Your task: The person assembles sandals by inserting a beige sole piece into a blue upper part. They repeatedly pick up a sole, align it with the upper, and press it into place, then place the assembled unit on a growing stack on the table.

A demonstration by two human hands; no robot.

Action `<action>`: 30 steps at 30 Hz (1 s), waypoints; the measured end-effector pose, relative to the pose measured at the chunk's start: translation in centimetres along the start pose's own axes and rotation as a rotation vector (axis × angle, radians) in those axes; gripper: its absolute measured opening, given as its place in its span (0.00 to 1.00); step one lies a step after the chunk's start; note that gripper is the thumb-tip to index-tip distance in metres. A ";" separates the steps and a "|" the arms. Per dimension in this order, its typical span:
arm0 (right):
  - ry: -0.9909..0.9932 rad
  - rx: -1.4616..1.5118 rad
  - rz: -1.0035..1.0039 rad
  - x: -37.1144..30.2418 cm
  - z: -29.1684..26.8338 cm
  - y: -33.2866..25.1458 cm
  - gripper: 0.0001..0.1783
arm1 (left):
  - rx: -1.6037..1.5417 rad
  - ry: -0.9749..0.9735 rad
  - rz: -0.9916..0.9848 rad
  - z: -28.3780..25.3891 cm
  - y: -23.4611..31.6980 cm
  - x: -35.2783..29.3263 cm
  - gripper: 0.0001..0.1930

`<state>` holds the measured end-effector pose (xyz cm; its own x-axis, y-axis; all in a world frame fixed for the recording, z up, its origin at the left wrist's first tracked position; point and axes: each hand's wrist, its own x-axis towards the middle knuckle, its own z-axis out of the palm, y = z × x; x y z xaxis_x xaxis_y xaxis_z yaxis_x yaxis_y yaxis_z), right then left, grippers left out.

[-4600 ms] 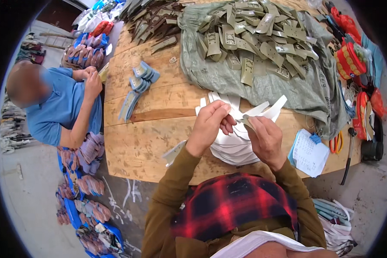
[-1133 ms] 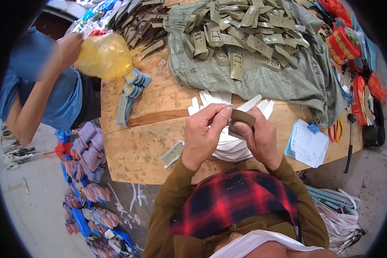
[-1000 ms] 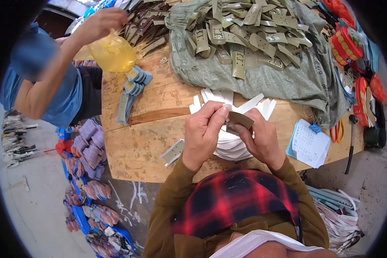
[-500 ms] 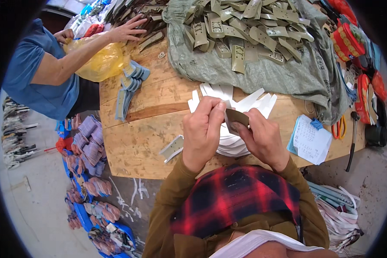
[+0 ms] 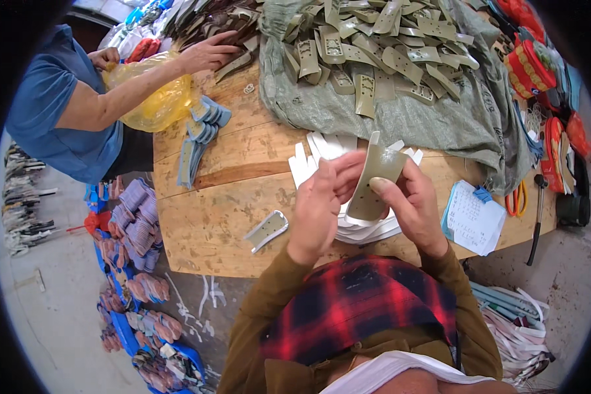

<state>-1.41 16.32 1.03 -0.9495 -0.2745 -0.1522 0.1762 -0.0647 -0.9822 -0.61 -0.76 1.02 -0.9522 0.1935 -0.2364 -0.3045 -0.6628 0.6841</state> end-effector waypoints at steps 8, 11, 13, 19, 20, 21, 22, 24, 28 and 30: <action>-0.001 -0.378 -0.307 -0.4 1.0 1.9 0.15 | 0.764 0.004 0.338 -1.5 -1.3 -0.3 0.09; -0.015 -0.395 -0.225 -0.7 0.5 2.7 0.15 | 0.676 0.000 0.270 -1.7 -1.6 -0.7 0.07; -0.081 -0.334 -0.199 -0.8 0.7 2.0 0.16 | 0.480 -0.090 0.220 -2.1 -1.6 -0.3 0.10; -0.079 -0.315 -0.346 -0.7 1.7 1.9 0.22 | 0.404 -0.185 0.154 -2.2 -0.3 0.4 0.15; -0.090 -0.333 -0.345 -0.8 1.7 1.8 0.23 | 0.467 -0.153 0.204 -2.1 -0.3 0.4 0.16; -0.091 -0.369 -0.345 -0.8 1.5 1.9 0.23 | 0.529 -0.125 0.252 -1.9 -0.5 0.4 0.17; -0.092 -0.405 -0.345 -0.8 1.4 2.0 0.23 | 0.590 -0.096 0.300 -1.7 -0.6 0.4 0.18; -0.093 -0.413 -0.331 -0.6 1.1 2.0 0.22 | 0.737 -0.103 0.297 -1.8 -0.4 0.5 0.21; -0.044 -0.113 -0.073 -0.6 0.8 1.2 0.17 | 0.231 -0.110 0.149 -1.6 -0.1 1.2 0.24; 0.070 -0.023 -0.140 -0.5 1.3 1.7 0.17 | 0.407 -0.141 0.100 -2.4 0.0 0.3 0.25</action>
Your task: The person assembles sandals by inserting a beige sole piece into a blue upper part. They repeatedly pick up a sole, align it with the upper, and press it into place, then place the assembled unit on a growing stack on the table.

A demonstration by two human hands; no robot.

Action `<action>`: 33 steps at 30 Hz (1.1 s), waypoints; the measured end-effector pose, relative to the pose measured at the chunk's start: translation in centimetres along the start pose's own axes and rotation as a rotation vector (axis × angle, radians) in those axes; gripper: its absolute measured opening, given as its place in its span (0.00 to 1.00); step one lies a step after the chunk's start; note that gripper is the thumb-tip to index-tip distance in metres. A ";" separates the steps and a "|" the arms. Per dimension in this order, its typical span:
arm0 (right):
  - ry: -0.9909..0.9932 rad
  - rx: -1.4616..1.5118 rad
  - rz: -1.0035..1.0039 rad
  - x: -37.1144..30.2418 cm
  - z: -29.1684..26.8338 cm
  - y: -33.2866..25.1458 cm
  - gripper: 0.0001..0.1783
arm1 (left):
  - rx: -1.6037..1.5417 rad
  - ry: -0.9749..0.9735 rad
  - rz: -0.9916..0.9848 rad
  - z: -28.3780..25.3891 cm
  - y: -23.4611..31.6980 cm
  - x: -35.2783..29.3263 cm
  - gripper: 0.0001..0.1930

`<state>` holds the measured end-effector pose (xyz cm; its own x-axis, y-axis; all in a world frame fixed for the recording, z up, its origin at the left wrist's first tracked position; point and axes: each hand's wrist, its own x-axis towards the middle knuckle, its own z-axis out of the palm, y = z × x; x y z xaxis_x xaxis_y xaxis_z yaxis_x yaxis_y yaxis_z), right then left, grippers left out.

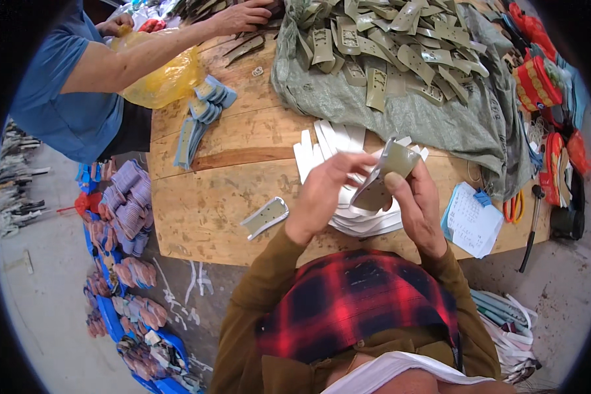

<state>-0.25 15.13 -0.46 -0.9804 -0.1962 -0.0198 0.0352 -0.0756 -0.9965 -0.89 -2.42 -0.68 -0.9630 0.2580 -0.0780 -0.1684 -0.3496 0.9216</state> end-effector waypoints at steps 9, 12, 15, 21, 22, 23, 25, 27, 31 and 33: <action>-0.004 -0.250 -0.189 0.1 -0.2 1.2 0.15 | 0.343 -0.112 -0.094 -0.3 -1.9 -0.9 0.19; -0.019 -0.291 -0.317 0.7 0.0 0.2 0.14 | 0.703 -0.219 -0.184 0.4 2.0 -0.5 0.22; -0.111 -0.321 -0.365 1.3 0.2 -0.7 0.13 | 0.550 -0.192 0.021 -0.5 1.4 -0.8 0.23; -0.101 -0.191 -0.204 1.5 -0.5 -0.4 0.12 | 0.239 -0.232 -0.311 -2.1 0.6 -0.9 0.23; -0.122 -0.285 -0.279 1.6 -0.3 -0.3 0.13 | 0.306 -0.238 -0.342 -1.8 0.2 -0.8 0.23; -0.142 -0.379 -0.354 1.7 0.1 -0.4 0.14 | 0.435 -0.242 -0.261 -1.7 0.2 -0.6 0.24; -0.142 -0.514 -0.478 1.8 0.3 0.0 0.16 | 0.686 -0.248 -0.094 -1.5 0.3 -0.3 0.25; -0.060 -0.260 -0.247 1.6 0.1 -0.1 0.16 | 0.399 -0.083 -0.037 -0.5 -0.6 -0.6 0.25; 0.101 -0.037 -0.035 1.5 -0.5 0.4 0.17 | 0.506 0.158 0.145 0.3 -1.1 -1.3 0.21; 0.158 0.010 -0.029 1.6 -0.1 0.6 0.17 | 0.604 0.201 0.219 0.1 -1.7 -1.3 0.18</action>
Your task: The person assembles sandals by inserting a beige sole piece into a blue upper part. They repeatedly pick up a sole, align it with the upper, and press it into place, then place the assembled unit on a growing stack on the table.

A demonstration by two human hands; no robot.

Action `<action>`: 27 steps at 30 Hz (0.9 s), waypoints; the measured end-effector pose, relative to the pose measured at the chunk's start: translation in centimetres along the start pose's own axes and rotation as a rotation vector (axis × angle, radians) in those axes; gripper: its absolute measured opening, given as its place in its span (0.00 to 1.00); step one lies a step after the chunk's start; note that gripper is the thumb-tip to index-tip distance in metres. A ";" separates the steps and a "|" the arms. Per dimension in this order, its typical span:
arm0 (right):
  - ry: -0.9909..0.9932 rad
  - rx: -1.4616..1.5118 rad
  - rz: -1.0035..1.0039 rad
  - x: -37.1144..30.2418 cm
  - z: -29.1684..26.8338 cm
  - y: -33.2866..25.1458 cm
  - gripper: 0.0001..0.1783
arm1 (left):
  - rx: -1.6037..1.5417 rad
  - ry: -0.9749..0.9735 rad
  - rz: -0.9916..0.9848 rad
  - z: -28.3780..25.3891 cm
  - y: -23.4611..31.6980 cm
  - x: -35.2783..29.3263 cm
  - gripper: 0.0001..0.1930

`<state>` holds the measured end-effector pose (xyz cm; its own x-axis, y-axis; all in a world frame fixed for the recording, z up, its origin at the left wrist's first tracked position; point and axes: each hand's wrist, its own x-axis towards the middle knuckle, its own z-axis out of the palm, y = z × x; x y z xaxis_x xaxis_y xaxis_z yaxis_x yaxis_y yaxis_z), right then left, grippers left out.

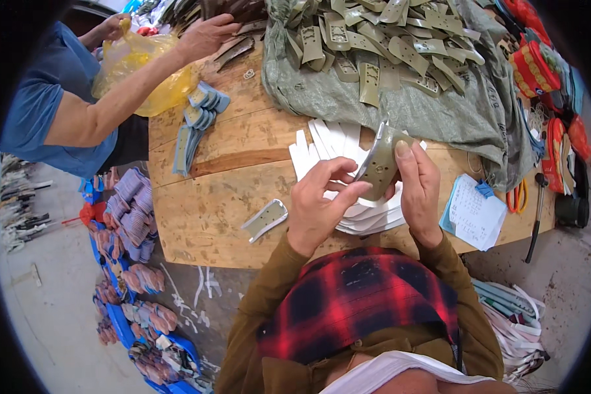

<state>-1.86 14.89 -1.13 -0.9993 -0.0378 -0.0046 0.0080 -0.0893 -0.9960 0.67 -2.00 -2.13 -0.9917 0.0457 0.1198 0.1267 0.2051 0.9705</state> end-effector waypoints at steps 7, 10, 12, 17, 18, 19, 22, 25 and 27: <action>0.051 0.043 -0.008 -0.3 0.9 0.2 0.14 | 0.470 0.166 0.484 0.9 -0.6 0.8 0.11; 0.019 0.025 0.008 -0.3 0.6 0.4 0.13 | 0.540 0.171 0.528 1.0 -1.0 0.9 0.09; 0.016 0.024 0.008 -0.3 0.7 0.5 0.13 | 0.615 0.163 0.536 0.8 -1.0 0.9 0.08; 0.017 0.118 0.106 -0.7 1.0 1.0 0.13 | 0.440 0.222 0.307 1.5 -1.6 0.4 0.06; 0.023 0.162 0.130 -0.7 1.1 1.0 0.13 | 0.351 0.236 0.210 1.6 -1.4 0.2 0.06; 0.031 0.162 0.114 -0.8 1.0 1.1 0.13 | 0.276 0.207 0.117 1.6 -1.2 0.2 0.07; 0.026 0.147 0.079 -0.5 0.6 1.1 0.13 | -0.119 0.091 -0.183 1.0 -0.2 0.4 0.13; -0.026 0.059 0.050 -0.4 0.1 0.9 0.13 | -0.578 -0.131 -0.398 -0.4 -0.3 1.1 0.19; -0.062 -0.047 -0.001 -0.7 0.0 0.7 0.13 | -0.495 -0.319 -0.380 -0.6 -1.1 1.1 0.22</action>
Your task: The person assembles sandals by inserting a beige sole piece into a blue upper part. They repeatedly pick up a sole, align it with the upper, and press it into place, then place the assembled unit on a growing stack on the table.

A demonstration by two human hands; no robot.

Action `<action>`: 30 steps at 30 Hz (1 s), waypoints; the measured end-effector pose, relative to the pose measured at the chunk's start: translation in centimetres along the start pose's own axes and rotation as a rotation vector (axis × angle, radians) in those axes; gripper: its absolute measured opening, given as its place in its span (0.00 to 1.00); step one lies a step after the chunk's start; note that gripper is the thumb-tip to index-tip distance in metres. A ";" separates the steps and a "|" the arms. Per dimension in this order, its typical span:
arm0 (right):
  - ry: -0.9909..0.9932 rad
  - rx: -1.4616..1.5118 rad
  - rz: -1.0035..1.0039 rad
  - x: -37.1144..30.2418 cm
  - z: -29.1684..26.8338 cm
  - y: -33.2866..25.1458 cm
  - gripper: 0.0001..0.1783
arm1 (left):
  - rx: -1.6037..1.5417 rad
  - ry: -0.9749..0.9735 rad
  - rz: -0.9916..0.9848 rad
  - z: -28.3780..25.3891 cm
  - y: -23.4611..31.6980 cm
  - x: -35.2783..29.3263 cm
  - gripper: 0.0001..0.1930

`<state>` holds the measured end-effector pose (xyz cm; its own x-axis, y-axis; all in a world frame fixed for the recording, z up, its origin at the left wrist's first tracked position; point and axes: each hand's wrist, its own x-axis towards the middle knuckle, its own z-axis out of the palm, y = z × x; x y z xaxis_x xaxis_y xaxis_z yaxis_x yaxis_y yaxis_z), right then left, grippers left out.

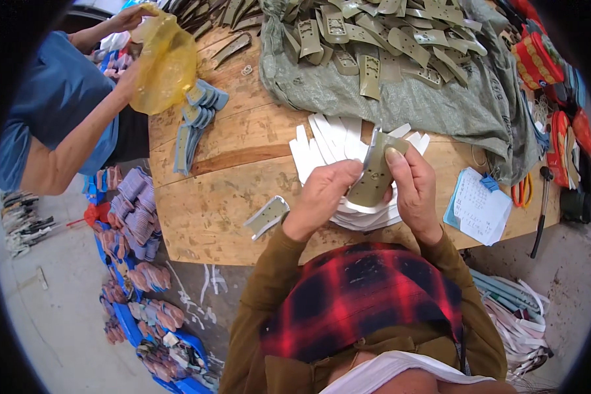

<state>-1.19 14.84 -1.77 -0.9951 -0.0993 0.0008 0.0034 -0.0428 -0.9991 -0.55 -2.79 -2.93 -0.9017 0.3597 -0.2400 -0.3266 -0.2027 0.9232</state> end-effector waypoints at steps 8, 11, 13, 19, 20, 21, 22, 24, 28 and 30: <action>-0.165 -0.322 -0.228 0.0 -0.6 0.6 0.11 | 0.455 0.023 0.090 -0.2 -1.1 0.1 0.12; -0.238 -0.359 -0.453 0.8 -0.8 -1.1 0.17 | 0.762 0.075 0.402 0.9 2.5 -0.4 0.17; -0.273 -0.300 -0.533 1.3 -0.6 -2.4 0.32 | 0.799 0.213 0.615 0.2 2.0 -0.3 0.18; -0.354 0.107 0.075 0.9 -2.5 0.8 0.31 | 0.784 0.222 0.765 -2.0 0.1 -0.9 0.11; -0.472 0.110 0.212 0.9 -2.8 1.5 0.29 | 0.747 0.232 0.779 -2.0 -0.2 -0.9 0.11; -0.442 0.163 0.189 0.8 -1.5 1.1 0.22 | 0.709 0.243 0.790 -1.8 -0.9 -0.8 0.12; -0.391 0.212 0.207 0.8 -0.7 0.9 0.21 | 0.667 0.251 0.802 -1.6 -1.5 -0.8 0.12; -0.300 0.312 0.241 1.1 0.5 0.7 0.20 | 0.705 0.241 0.810 -1.7 -2.5 -1.0 0.12; -0.224 0.269 0.139 1.5 0.9 1.5 0.14 | 0.853 0.255 0.910 -1.5 -2.5 -1.0 0.15; -0.146 0.184 0.067 1.0 1.5 1.0 0.12 | 0.757 0.225 0.907 -1.4 -2.8 -1.2 0.14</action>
<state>-2.02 13.21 -2.75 -0.9671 -0.2501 -0.0457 0.1004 -0.2105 -0.9724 1.03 -3.90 -5.65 -0.7708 0.1804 0.6110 0.6339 0.3141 0.7068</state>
